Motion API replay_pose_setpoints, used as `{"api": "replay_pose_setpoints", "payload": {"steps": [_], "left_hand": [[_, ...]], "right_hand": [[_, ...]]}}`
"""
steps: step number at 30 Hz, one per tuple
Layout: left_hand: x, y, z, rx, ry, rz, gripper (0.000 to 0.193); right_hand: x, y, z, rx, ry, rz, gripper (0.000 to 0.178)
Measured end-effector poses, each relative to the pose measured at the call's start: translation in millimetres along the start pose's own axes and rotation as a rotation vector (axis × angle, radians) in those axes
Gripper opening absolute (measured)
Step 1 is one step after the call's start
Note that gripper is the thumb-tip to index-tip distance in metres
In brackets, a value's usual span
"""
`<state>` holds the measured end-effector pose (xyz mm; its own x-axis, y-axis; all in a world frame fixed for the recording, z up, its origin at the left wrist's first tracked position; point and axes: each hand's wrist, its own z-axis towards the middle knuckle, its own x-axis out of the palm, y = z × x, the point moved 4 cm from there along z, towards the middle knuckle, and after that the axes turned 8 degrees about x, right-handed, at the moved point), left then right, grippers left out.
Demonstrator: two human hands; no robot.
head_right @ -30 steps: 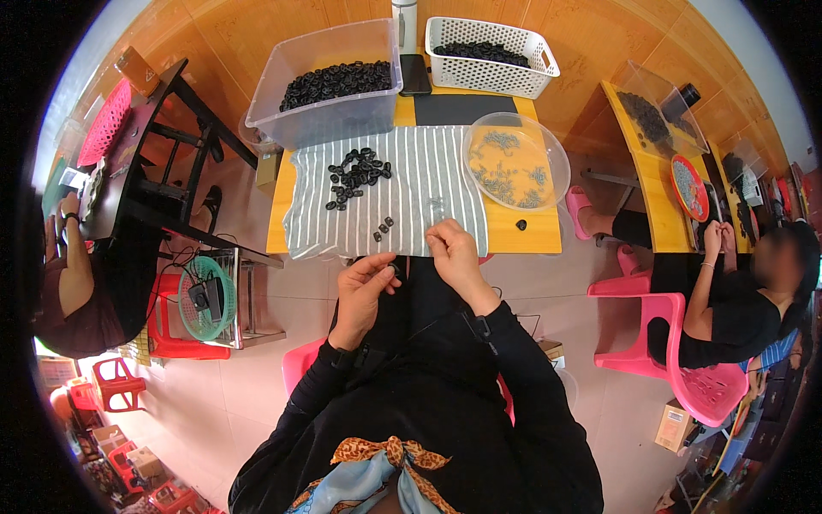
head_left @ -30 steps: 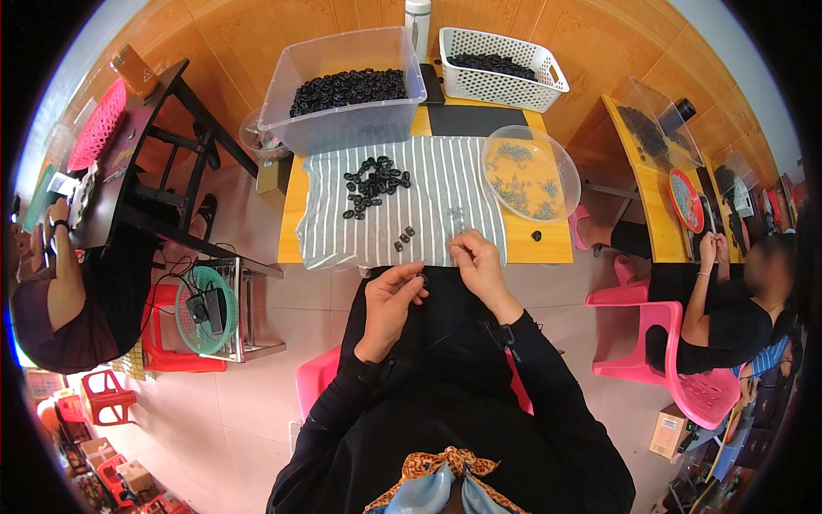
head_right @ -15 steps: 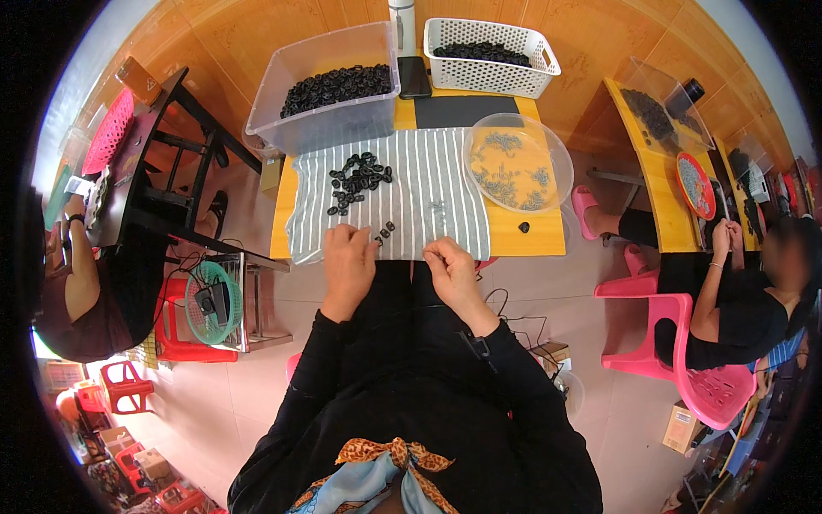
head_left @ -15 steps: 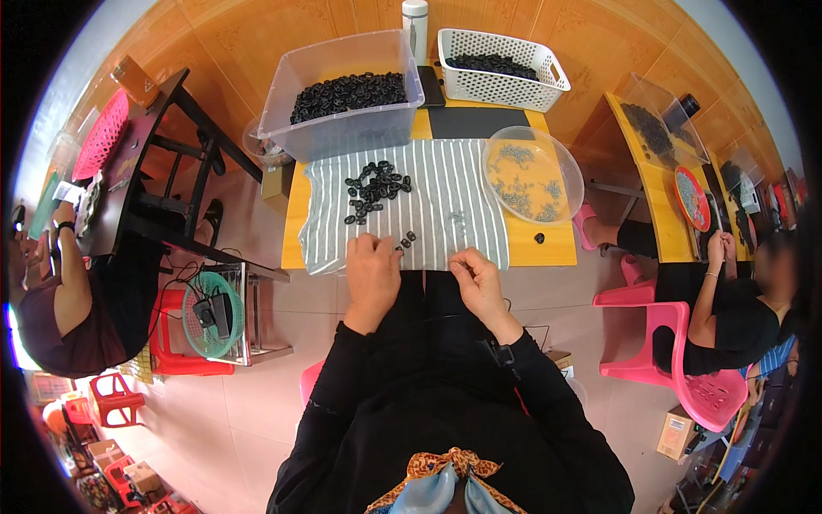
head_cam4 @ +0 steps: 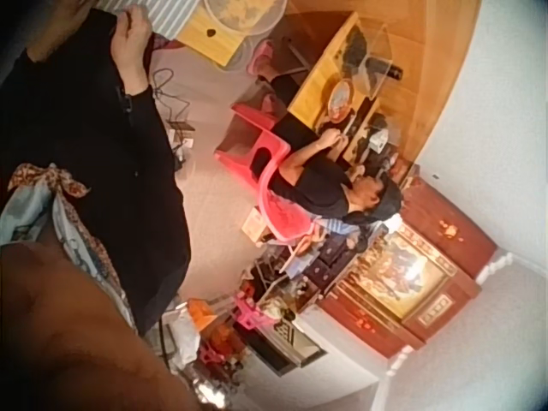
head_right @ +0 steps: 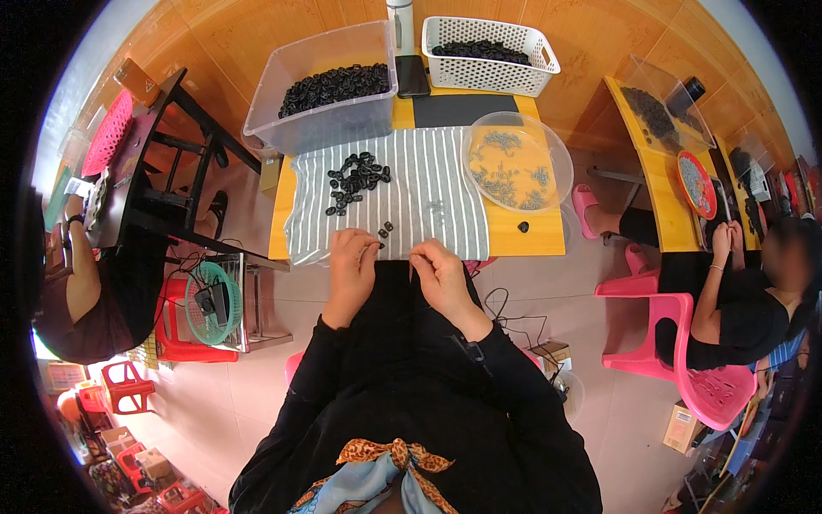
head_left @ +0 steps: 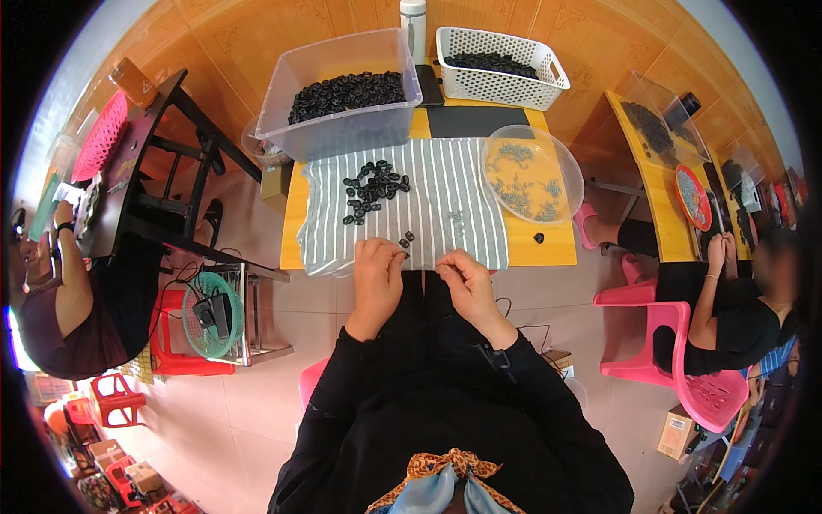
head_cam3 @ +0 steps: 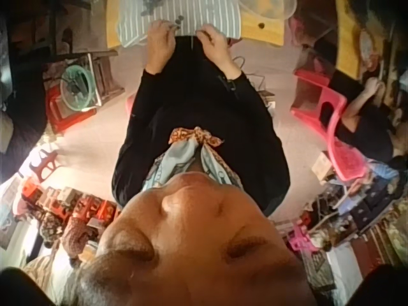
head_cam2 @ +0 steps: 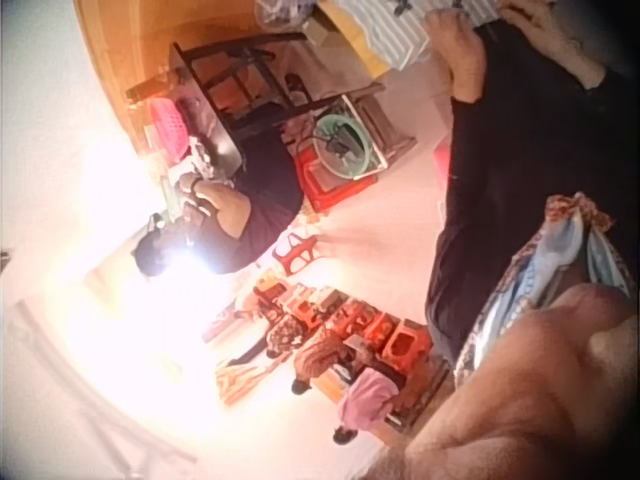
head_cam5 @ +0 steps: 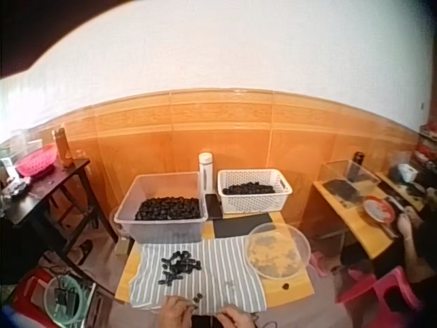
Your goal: Sorting small black parts on a cloth-covered table in a manufacturing environment.
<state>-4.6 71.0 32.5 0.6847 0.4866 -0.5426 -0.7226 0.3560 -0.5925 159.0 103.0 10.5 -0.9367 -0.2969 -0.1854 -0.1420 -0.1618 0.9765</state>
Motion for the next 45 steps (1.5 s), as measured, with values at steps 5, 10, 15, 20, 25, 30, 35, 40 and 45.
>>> {"api": "replay_pose_setpoints", "payload": {"steps": [5,10,15,20,25,30,35,40,45], "left_hand": [[-0.3,-14.1,-13.1,-0.258,0.068,-0.385,0.003],[0.1,-21.3,-19.3,-0.283,0.028,-0.475,0.003],[-1.2,-23.5,-19.0,-0.248,0.016,-0.47,0.004],[-2.5,-25.4,-20.7,-0.231,-0.018,-0.463,0.005],[-4.0,-32.5,-25.1,-0.219,-0.124,-0.415,0.006],[-5.2,-33.4,-26.9,-0.159,-0.096,-0.317,0.005],[-4.7,-31.8,-30.1,-0.231,-0.153,-0.394,0.005],[-0.4,-23.4,-36.1,-0.333,-0.189,-0.574,0.005],[-1.5,-10.0,-48.3,-0.551,-0.159,-0.824,0.014]], "right_hand": [[-0.2,28.1,3.2,-0.032,0.044,0.017,0.005],[7.5,32.3,0.9,-0.056,0.103,-0.065,0.004],[8.3,35.7,-1.1,-0.067,0.096,-0.059,0.002],[9.8,37.5,-2.3,-0.064,0.106,-0.085,0.004],[16.2,39.0,-4.6,-0.154,0.117,-0.153,0.003],[17.1,37.4,-6.9,-0.127,0.106,-0.15,0.004],[17.4,30.2,-8.1,-0.012,0.189,-0.022,0.008],[20.0,16.1,-14.0,0.103,0.129,0.308,0.032],[28.2,17.0,-6.6,0.104,0.229,0.17,0.032]]}}
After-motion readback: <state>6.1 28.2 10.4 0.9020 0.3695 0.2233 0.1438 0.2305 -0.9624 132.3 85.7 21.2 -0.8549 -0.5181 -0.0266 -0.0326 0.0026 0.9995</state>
